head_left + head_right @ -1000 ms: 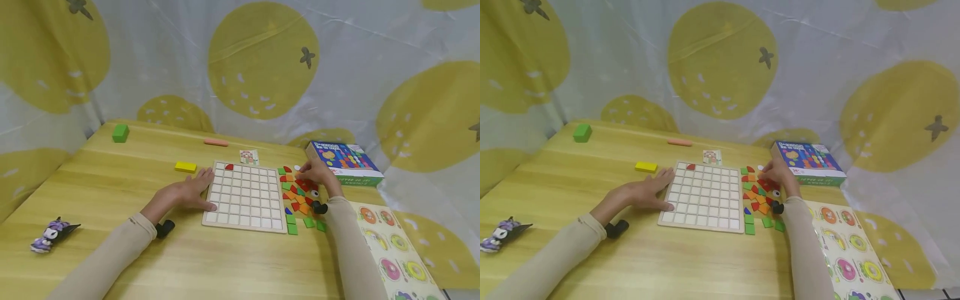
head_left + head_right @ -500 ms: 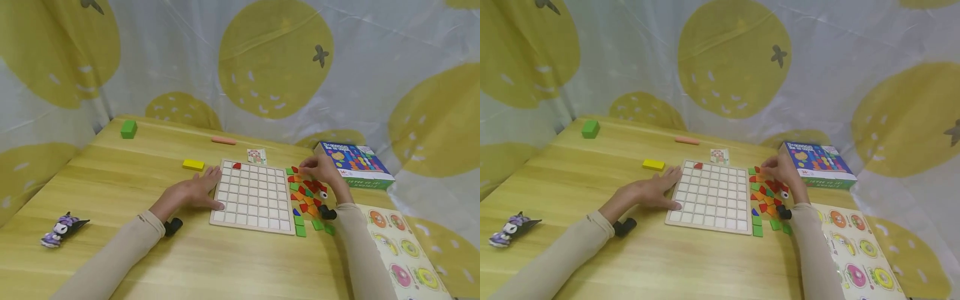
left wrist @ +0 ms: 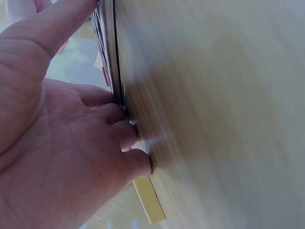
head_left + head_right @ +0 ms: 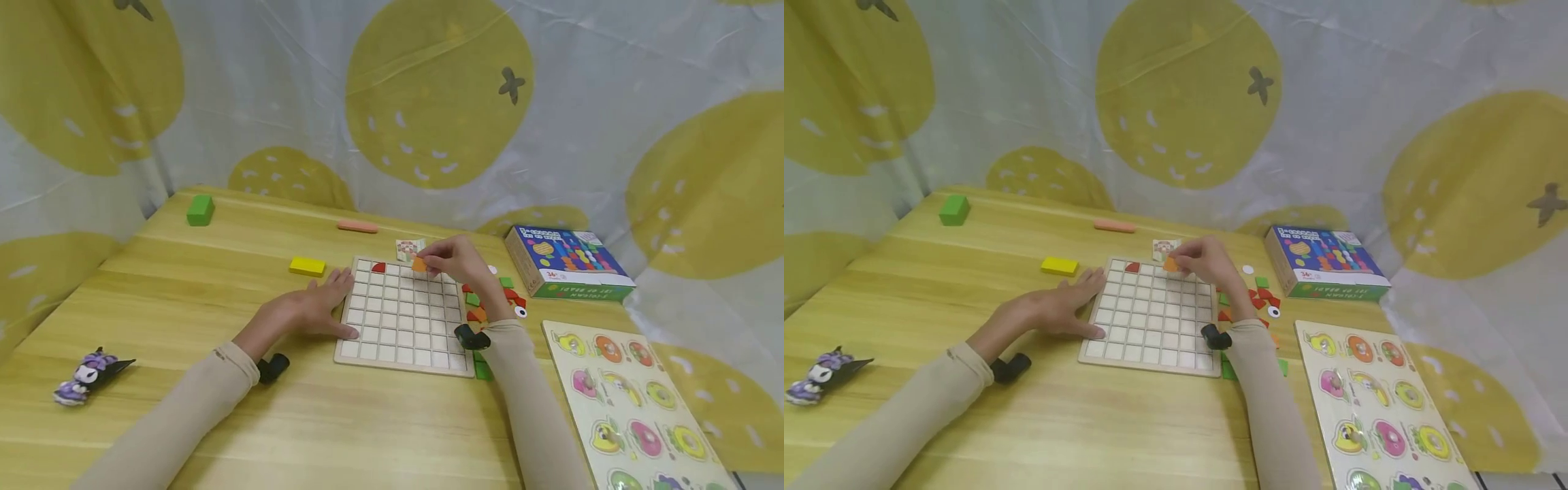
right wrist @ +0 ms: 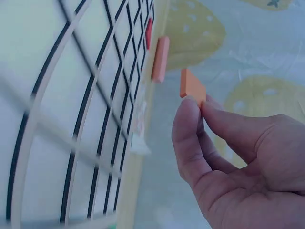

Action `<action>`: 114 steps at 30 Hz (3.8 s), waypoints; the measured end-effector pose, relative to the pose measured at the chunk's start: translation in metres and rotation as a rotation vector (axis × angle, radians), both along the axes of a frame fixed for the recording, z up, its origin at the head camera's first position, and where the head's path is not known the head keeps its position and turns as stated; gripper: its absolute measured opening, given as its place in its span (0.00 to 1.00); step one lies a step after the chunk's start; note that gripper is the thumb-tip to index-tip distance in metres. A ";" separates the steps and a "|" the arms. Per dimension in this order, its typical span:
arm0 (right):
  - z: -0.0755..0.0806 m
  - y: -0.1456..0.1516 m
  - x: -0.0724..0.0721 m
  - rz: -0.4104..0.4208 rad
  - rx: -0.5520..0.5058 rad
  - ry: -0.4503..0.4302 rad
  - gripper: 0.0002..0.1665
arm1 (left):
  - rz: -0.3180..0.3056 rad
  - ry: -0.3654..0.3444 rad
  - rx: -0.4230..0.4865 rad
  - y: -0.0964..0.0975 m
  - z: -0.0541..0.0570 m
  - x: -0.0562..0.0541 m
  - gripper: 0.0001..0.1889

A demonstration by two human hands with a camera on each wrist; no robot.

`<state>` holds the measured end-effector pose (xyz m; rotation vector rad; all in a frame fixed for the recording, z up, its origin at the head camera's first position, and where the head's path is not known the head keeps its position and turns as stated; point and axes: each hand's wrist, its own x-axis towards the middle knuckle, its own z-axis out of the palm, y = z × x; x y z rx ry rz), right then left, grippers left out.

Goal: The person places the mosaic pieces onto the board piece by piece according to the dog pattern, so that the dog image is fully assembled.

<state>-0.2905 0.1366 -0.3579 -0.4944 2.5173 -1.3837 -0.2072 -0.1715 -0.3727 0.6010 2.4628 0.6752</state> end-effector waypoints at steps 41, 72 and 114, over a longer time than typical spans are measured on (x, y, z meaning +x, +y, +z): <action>-0.029 -0.048 -0.015 0.029 0.103 -0.010 0.15 | -0.007 0.011 -0.001 0.000 -0.005 -0.002 0.60; -0.002 0.059 -0.002 -0.065 0.086 0.122 0.20 | -0.010 0.016 0.025 0.001 -0.003 0.001 0.60; -0.032 0.098 -0.019 -0.278 0.382 0.066 0.13 | -0.018 0.019 0.021 0.002 -0.004 -0.002 0.60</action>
